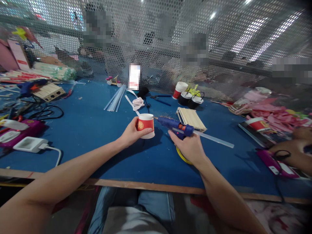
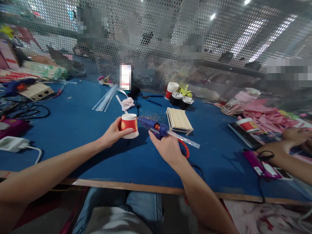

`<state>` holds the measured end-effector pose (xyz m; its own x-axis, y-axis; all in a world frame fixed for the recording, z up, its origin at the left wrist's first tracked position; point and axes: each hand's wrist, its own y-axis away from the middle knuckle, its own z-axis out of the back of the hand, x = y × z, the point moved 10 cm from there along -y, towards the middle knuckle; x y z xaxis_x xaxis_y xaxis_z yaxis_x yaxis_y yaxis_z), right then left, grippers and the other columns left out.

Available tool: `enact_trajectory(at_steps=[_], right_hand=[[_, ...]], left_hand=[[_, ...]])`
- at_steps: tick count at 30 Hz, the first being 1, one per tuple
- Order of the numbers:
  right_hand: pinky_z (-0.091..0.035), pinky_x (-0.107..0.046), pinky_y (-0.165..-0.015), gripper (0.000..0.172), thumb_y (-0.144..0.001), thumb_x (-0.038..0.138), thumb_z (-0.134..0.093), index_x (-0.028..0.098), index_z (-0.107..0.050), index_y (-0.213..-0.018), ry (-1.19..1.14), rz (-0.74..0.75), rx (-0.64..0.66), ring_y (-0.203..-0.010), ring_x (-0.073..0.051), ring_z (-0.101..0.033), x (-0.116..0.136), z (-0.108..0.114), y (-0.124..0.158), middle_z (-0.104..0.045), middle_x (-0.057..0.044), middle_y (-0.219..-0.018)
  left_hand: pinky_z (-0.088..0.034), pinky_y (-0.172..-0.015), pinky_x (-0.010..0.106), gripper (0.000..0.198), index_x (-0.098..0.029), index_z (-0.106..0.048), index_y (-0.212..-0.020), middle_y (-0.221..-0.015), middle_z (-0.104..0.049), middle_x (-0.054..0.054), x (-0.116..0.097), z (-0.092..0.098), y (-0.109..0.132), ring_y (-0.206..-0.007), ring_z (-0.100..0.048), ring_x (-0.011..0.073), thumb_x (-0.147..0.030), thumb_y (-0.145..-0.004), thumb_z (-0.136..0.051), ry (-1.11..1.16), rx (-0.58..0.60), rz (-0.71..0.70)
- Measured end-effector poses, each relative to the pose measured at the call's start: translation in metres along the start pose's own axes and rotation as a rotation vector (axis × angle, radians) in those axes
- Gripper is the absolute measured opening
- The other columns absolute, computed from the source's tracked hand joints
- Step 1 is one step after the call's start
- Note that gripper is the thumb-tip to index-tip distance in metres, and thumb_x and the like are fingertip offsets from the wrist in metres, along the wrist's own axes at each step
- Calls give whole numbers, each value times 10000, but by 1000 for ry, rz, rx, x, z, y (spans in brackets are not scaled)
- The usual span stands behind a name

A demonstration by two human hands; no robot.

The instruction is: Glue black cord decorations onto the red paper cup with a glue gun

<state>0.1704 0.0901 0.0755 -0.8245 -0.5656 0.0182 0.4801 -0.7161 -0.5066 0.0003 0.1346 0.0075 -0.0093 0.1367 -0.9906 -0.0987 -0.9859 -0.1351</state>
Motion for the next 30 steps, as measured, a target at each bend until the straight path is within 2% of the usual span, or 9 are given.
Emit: enact_trajectory(at_steps=[9, 17, 27, 30], right_hand=[[-494, -342, -592, 304, -807, 189, -449, 187, -703, -973, -47, -6, -2, -624, -227, -614, 2, 1, 0, -576, -47, -474], [-491, -340, -633, 289, -792, 163, -467, 205, -705, -951, -75, -1, -2, -689, -227, -632, 10, 3, -2, -625, -47, -552], [-522, -378, -661, 366, -768, 53, -465, 215, -715, -979, 155, 166, 11, -725, -262, -659, 31, -1, -1, -655, -72, -592], [-524, -379, -632, 400, -757, 22, -455, 223, -716, -982, 243, 234, -38, -732, -276, -662, 38, -1, 2, -669, -80, -621]], left_hand=[[-483, -745, 311, 552, -135, -479, -1036, -955, -598, 67, -1, 1, -1, -838, -582, 178, -405, -628, -735, -27, -12, -10], [-478, -786, 325, 584, -137, -468, -1061, -994, -594, 75, 3, 1, -1, -874, -581, 186, -418, -626, -736, -50, -25, -11], [-481, -780, 328, 618, -139, -453, -1090, -985, -594, 74, 4, 1, -2, -853, -582, 182, -437, -625, -730, -96, -37, -19], [-481, -781, 325, 620, -135, -450, -1089, -984, -592, 74, 3, 1, -2, -853, -581, 180, -433, -623, -732, -104, -44, -26]])
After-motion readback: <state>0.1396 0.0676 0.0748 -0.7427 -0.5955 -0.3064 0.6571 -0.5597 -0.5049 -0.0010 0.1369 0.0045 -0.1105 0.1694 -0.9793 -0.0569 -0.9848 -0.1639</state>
